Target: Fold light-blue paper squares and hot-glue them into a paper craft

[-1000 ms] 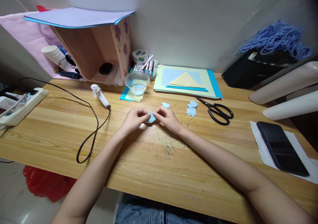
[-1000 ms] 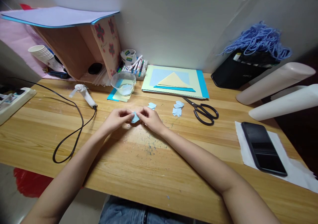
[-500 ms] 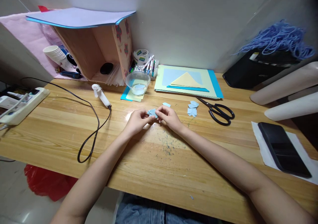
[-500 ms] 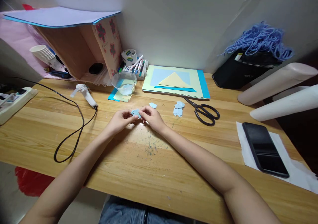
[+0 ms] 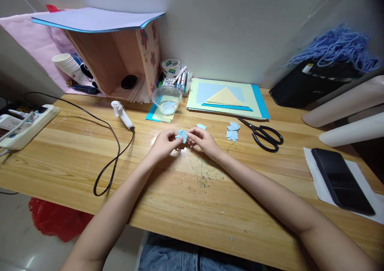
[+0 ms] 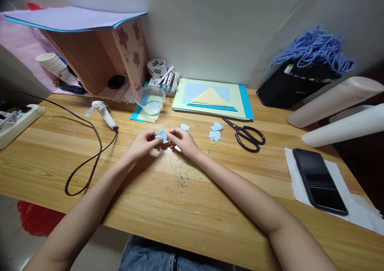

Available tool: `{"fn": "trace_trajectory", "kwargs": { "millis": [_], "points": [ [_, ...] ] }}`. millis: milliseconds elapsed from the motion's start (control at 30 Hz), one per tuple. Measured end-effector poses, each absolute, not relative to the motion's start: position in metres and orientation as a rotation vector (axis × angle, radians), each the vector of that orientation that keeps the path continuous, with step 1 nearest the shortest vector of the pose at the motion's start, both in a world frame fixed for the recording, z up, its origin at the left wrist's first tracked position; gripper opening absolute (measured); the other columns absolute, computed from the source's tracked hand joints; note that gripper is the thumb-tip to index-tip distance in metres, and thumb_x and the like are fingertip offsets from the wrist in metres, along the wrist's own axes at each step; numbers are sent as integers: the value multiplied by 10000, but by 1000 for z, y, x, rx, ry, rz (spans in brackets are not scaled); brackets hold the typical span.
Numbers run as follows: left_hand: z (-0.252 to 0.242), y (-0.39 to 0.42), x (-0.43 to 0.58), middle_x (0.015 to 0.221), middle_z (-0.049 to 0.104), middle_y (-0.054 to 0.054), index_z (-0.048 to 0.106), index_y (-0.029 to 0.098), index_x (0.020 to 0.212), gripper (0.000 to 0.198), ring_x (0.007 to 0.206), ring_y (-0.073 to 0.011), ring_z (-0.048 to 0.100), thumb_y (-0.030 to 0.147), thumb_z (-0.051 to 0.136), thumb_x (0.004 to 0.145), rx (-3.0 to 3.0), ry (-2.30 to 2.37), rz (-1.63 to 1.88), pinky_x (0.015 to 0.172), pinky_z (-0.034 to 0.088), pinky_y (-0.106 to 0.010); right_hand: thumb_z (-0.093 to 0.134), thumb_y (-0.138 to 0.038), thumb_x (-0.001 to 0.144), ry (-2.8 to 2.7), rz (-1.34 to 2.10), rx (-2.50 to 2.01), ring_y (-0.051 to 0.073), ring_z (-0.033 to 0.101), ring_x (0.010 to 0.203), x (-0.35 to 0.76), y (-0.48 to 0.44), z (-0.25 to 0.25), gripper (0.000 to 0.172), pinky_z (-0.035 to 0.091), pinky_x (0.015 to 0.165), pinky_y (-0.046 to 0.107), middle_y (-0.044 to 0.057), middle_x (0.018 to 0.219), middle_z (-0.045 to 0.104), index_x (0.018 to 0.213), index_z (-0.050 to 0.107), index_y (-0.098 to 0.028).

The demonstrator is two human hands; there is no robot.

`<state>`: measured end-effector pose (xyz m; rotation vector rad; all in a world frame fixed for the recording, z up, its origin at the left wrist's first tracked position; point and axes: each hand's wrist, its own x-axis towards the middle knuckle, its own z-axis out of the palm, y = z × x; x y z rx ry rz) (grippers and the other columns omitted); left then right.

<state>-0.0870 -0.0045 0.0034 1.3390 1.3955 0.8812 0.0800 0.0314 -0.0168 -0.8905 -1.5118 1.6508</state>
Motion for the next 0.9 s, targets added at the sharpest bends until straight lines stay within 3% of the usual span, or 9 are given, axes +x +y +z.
{"fn": "trace_trajectory", "kwargs": {
  "millis": [533,900],
  "points": [
    [2,-4,-89,605,544,7,564,141,644,274,576,-112,504,401,609,717,1476,1544,942,551,368,-225,638,-407,735,-1629,1644,-913,92,509,520,82,33,-18,282,426,508,236,-32,593,521,685,497,-169],
    [1,-6,-87,679,627,-36,618,133,694,265,646,-154,573,397,615,716,1445,1565,957,600,420,-246,657,-431,698,-1578,1638,-963,84,486,463,80,32,-17,322,407,446,221,-39,537,508,643,476,-169]
  ]
}}
